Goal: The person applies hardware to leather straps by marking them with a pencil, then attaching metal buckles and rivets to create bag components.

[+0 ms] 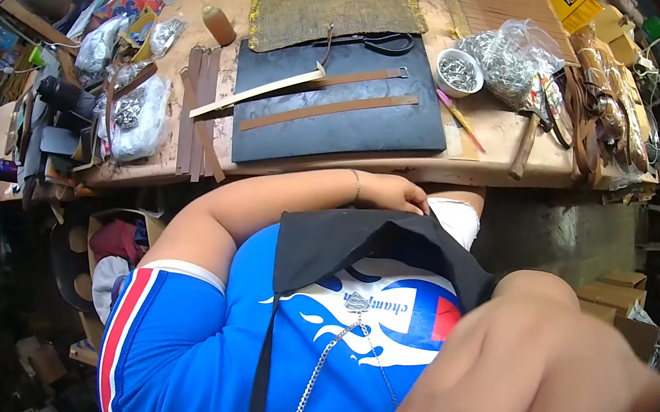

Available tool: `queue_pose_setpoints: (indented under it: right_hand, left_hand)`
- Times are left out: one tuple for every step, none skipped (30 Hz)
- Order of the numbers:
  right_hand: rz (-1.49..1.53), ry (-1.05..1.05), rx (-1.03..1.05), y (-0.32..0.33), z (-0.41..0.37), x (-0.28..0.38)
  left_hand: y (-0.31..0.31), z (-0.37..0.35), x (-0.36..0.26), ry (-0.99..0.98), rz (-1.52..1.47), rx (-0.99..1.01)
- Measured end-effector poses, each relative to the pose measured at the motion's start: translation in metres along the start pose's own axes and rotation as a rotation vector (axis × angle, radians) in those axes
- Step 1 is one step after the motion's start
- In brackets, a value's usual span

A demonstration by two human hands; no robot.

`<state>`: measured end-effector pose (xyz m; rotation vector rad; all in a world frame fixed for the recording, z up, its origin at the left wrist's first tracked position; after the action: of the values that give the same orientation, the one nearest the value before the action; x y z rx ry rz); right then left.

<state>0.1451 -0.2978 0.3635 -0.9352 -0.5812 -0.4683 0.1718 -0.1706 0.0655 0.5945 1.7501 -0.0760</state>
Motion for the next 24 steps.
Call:
queue_pose_setpoints:
  right_hand:
    - [-0.033,-0.003,0.078,-0.001,-0.046,0.032]
    - [-0.075,-0.008,0.158,0.018,-0.023,0.041]
    - [-0.127,-0.019,0.25,0.006,0.048,-0.013]
    - [-0.183,-0.035,0.356,0.0,0.021,0.005]
    - [-0.208,-0.051,0.451,-0.001,0.02,0.005]
    - [-0.232,-0.018,0.42,-0.004,0.022,0.011]
    - [-0.202,-0.019,0.421,-0.009,0.021,0.01]
    - [-0.207,-0.028,0.414,-0.01,0.023,0.011]
    - [-0.207,-0.044,0.396,-0.011,0.023,0.013]
    - [-0.203,-0.05,0.389,-0.007,0.019,0.015]
    - [-0.221,-0.019,0.405,0.001,0.014,0.016]
    - [-0.241,0.014,0.427,0.01,0.009,0.018]
    - [-0.264,0.046,0.459,0.016,0.004,0.021]
    - [-0.405,0.073,-0.051,0.017,-0.017,0.02]
    - [-0.535,0.102,-0.566,0.019,-0.052,0.023]
    - [-0.526,0.078,-0.561,0.051,-0.066,0.03]
    - [-0.672,-0.006,-0.536,0.075,-0.084,0.038]
    - [-0.867,-0.189,-0.663,0.088,-0.107,0.037]
    - [-0.887,-0.268,-0.723,0.107,-0.129,0.029]
    - [-0.978,-0.424,-0.757,0.124,-0.155,0.017]
    - [-1.07,-0.583,-0.785,0.14,-0.176,0.006]
    - [-1.264,-0.741,-0.679,0.152,-0.181,-0.013]
    - [-1.45,-0.903,-0.564,0.156,-0.182,-0.029]
    - [-1.739,-0.882,-0.512,0.143,-0.18,-0.036]
  left_hand:
    - [0.0,-0.002,-0.004,-0.006,0.002,0.006]
    - [0.002,-0.002,-0.015,-0.163,-0.027,0.009]
    - [0.01,-0.004,-0.03,-0.326,-0.046,0.005]
    - [0.015,-0.016,-0.055,-0.309,0.001,0.073]
    - [0.011,-0.02,-0.057,-0.227,-0.119,0.21]
    - [0.007,-0.021,-0.06,-0.186,-0.079,0.222]
    - [0.008,-0.023,-0.069,-0.14,-0.032,0.23]
    - [0.011,-0.024,-0.078,-0.027,-0.023,0.257]
    - [0.013,-0.017,-0.08,-0.045,0.047,0.303]
    - [0.012,-0.011,-0.088,-0.032,0.153,0.308]
    - [0.01,-0.006,-0.096,-0.016,0.26,0.318]
    - [0.003,0.008,-0.085,-0.103,0.318,0.397]
    - [-0.005,0.017,-0.078,-0.1,0.321,0.393]
    - [-0.013,0.028,-0.072,-0.042,0.438,0.291]
    - [-0.014,0.044,-0.065,0.011,0.555,0.187]
    - [-0.018,0.074,-0.041,0.006,0.561,0.181]
    - [-0.021,0.108,-0.021,-0.378,0.609,-0.025]
    - [-0.021,0.119,-0.007,-0.761,0.635,-0.233]
    - [-0.009,0.111,0.01,-0.844,0.141,-0.155]
    - [0.003,0.082,-0.029,-0.512,0.431,-0.133]
    - [0.021,0.052,-0.081,-0.172,0.709,-0.116]
    - [0.019,0.047,-0.092,-0.087,0.6,-0.209]
    - [0.016,0.047,-0.098,-0.097,0.604,-0.204]
    - [0.013,0.048,-0.102,-0.083,0.603,-0.207]
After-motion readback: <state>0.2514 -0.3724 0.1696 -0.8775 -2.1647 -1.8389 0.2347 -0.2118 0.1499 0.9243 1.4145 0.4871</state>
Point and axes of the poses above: each hand's wrist, its own z-axis towards the middle knuckle, its own y-axis out of the back of the hand, x = y × z, the point moved 4 cm from there along z, towards the middle knuckle
